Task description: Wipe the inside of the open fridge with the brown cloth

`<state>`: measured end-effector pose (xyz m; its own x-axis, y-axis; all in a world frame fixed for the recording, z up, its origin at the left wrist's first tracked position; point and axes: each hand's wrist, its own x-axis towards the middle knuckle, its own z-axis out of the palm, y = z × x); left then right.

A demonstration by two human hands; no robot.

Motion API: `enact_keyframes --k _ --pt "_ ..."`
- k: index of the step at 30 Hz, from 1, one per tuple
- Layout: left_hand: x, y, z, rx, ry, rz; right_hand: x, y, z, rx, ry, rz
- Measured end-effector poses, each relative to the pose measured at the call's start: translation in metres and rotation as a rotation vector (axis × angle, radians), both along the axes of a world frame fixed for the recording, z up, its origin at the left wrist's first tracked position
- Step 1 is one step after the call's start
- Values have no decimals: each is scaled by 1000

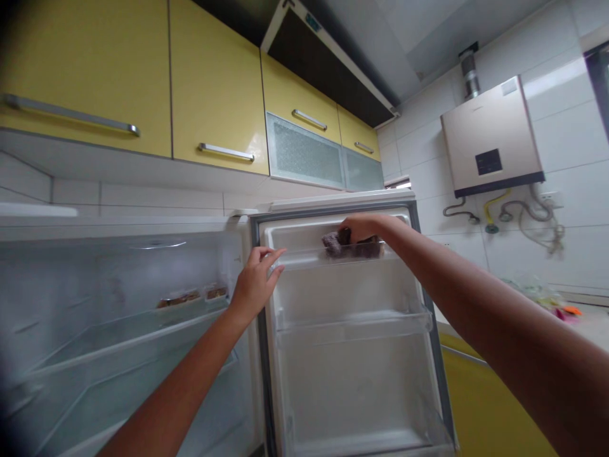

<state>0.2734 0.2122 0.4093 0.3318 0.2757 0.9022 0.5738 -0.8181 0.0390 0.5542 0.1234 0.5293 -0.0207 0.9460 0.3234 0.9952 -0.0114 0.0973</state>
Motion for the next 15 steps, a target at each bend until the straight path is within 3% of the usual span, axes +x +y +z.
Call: enact_keyframes --k 7,12,15 --pt "2 -1 -1 6 -30 -3 -42 33 -1 -117 279 148" --pt "4 -4 -3 -13 -110 6 -80 59 -10 -86 439 285" --pt "4 -2 -4 -33 -146 -23 -87 62 -12 -99 515 327"
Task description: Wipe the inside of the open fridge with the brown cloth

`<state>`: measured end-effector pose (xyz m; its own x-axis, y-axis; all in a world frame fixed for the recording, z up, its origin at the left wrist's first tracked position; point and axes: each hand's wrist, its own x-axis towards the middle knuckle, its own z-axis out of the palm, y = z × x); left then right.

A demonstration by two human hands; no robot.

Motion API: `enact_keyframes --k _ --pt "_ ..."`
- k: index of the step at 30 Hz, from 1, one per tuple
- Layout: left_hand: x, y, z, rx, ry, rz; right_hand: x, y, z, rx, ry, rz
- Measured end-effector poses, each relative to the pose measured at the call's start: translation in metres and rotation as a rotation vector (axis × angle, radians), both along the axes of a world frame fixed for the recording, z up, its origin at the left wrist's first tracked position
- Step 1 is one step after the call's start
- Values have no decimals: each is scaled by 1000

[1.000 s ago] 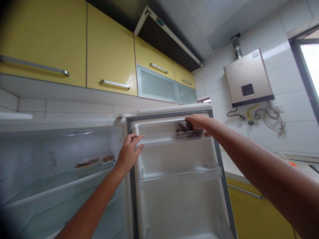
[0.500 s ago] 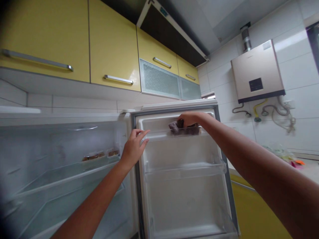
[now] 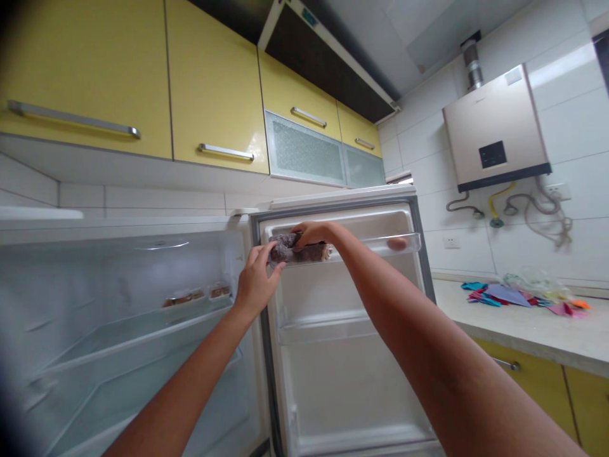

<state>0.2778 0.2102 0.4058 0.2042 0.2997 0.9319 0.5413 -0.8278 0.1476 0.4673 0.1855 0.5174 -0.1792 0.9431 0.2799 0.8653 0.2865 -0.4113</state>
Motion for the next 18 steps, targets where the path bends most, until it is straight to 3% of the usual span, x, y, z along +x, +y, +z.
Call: enact_keyframes --k 7,9,11,13,15,18 --pt "-2 -1 1 -23 31 -2 24 -29 17 -209 103 12" --pt "-3 -3 2 -30 66 9 31 -40 22 -182 73 2" --pt "-4 -4 2 -23 78 10 33 -53 21 6 3 22" --pt "-6 -4 2 -5 80 -2 29 -68 9 304 -57 71" --pt "-7 -2 2 11 85 -20 20 -82 -15 595 -127 111" --pt "-8 0 2 26 89 -19 9 -94 -65 829 -426 88"
